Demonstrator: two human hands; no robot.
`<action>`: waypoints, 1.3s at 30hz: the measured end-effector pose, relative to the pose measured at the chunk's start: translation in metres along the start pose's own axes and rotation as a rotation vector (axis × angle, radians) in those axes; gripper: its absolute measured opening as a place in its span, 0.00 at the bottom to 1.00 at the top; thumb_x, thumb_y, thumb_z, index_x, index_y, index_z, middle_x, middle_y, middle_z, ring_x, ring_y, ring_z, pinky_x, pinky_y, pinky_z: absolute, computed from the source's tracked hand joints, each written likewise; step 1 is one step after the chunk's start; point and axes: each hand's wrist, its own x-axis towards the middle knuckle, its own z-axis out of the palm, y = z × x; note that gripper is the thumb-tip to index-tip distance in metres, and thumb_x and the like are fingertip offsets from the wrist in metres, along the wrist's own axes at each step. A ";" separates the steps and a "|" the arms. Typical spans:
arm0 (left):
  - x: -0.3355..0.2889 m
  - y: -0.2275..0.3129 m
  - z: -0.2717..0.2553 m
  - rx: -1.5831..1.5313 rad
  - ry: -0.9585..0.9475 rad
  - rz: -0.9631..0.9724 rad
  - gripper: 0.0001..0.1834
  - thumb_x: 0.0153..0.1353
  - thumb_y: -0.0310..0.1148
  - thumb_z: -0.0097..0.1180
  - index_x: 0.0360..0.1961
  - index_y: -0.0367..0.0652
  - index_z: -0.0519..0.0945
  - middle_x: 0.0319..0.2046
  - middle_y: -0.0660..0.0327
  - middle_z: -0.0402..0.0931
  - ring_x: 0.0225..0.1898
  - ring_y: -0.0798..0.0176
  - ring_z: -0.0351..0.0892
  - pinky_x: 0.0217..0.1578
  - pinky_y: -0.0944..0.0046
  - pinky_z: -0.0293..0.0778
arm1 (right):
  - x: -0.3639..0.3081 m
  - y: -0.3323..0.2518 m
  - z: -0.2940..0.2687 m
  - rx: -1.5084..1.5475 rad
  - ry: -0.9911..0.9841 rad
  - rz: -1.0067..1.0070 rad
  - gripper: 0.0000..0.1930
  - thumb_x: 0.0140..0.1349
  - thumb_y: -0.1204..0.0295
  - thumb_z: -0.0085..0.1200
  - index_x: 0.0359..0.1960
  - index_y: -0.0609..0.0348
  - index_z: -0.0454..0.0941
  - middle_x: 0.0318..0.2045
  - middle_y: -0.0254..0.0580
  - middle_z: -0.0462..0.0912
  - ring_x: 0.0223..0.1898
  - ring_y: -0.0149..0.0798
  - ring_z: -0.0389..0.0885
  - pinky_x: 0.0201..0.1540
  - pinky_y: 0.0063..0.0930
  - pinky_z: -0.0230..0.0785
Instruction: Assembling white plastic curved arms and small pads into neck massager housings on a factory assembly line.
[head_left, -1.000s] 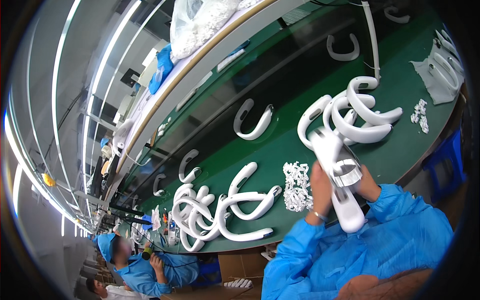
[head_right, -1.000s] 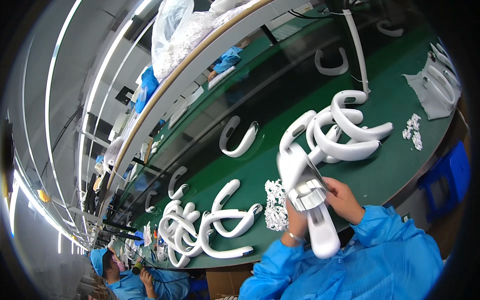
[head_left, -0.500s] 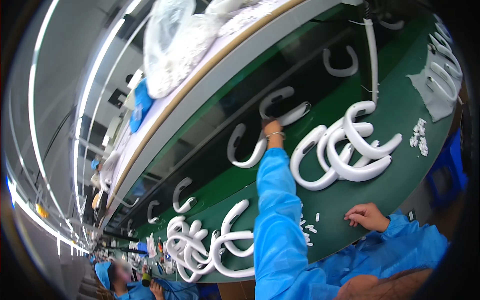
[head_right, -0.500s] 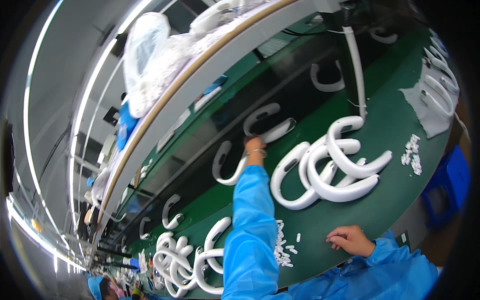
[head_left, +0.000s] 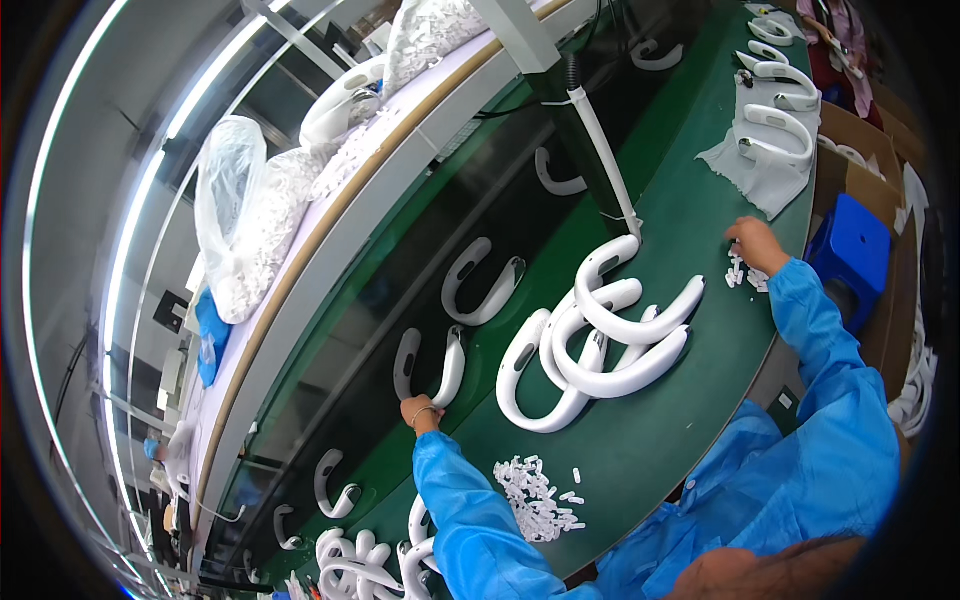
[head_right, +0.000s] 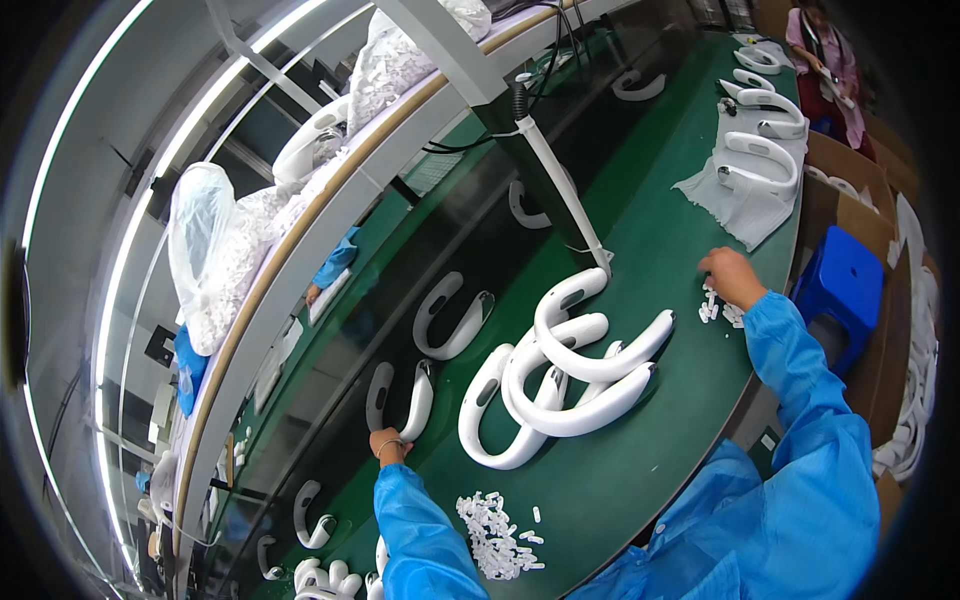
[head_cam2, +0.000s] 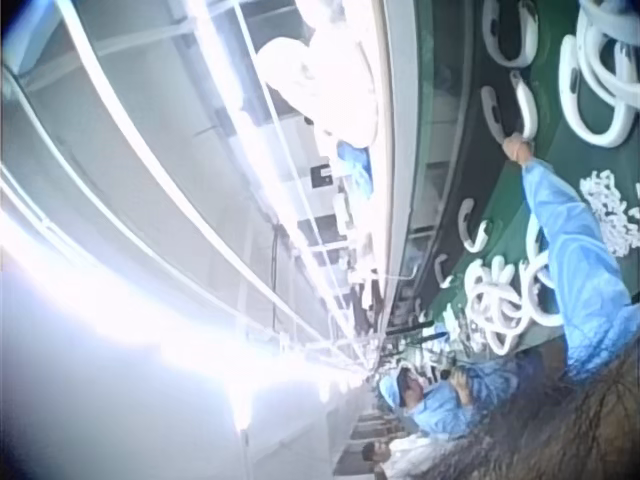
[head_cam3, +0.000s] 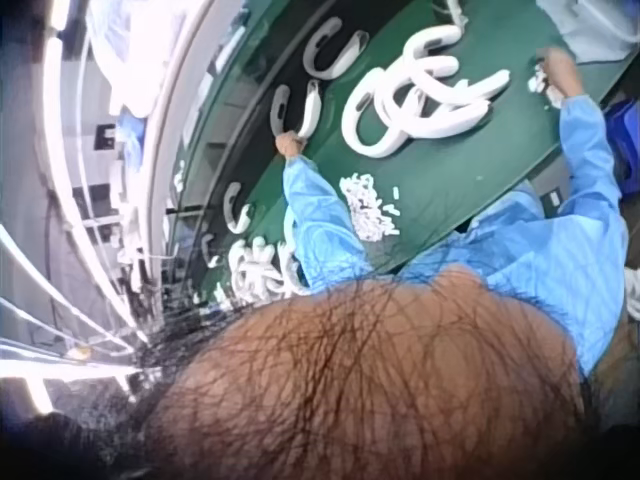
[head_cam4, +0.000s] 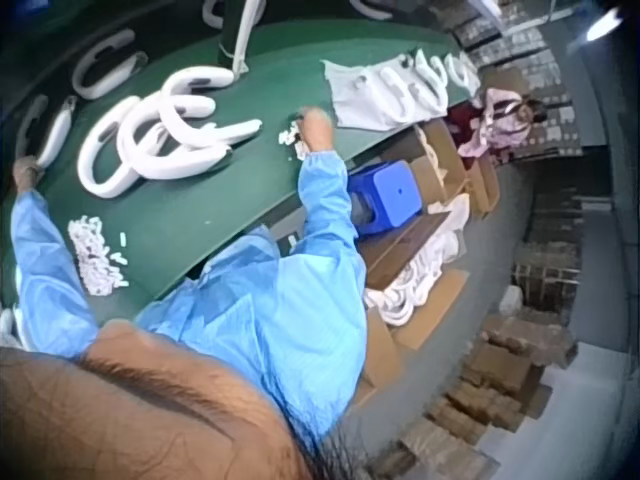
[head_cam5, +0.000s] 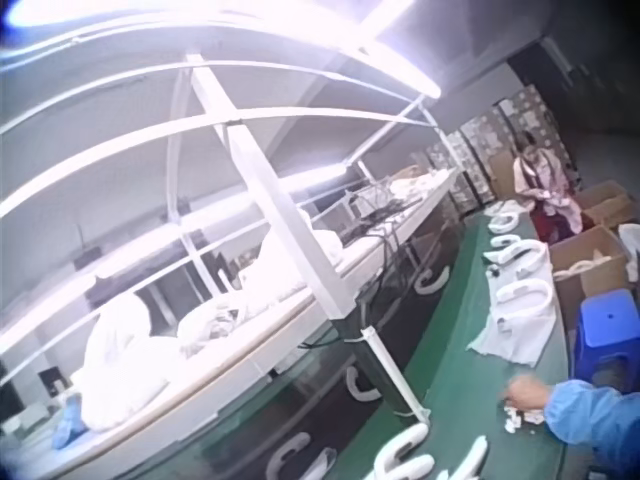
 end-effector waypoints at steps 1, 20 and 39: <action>-0.005 0.000 0.001 -0.080 0.009 0.009 0.14 0.56 0.29 0.54 0.43 0.33 0.76 0.34 0.45 0.77 0.34 0.43 0.80 0.22 0.51 0.82 | 0.000 0.011 0.008 0.002 0.002 -0.002 0.09 0.42 0.78 0.58 0.29 0.57 0.80 0.27 0.45 0.76 0.36 0.50 0.76 0.38 0.41 0.69; -0.402 -0.026 0.002 -0.779 -0.856 0.149 0.18 0.69 0.41 0.42 0.48 0.35 0.69 0.36 0.52 0.78 0.35 0.59 0.80 0.35 0.61 0.79 | -0.073 -0.209 -0.089 1.596 -0.682 0.137 0.06 0.52 0.82 0.56 0.32 0.70 0.80 0.31 0.46 0.82 0.30 0.33 0.82 0.34 0.23 0.76; -0.454 -0.082 -0.029 -0.974 -0.917 0.388 0.18 0.60 0.27 0.53 0.51 0.35 0.69 0.44 0.53 0.76 0.41 0.61 0.78 0.43 0.60 0.78 | -0.134 -0.270 -0.073 0.968 -0.309 -0.445 0.06 0.53 0.78 0.56 0.33 0.62 0.79 0.26 0.43 0.80 0.28 0.34 0.82 0.32 0.29 0.75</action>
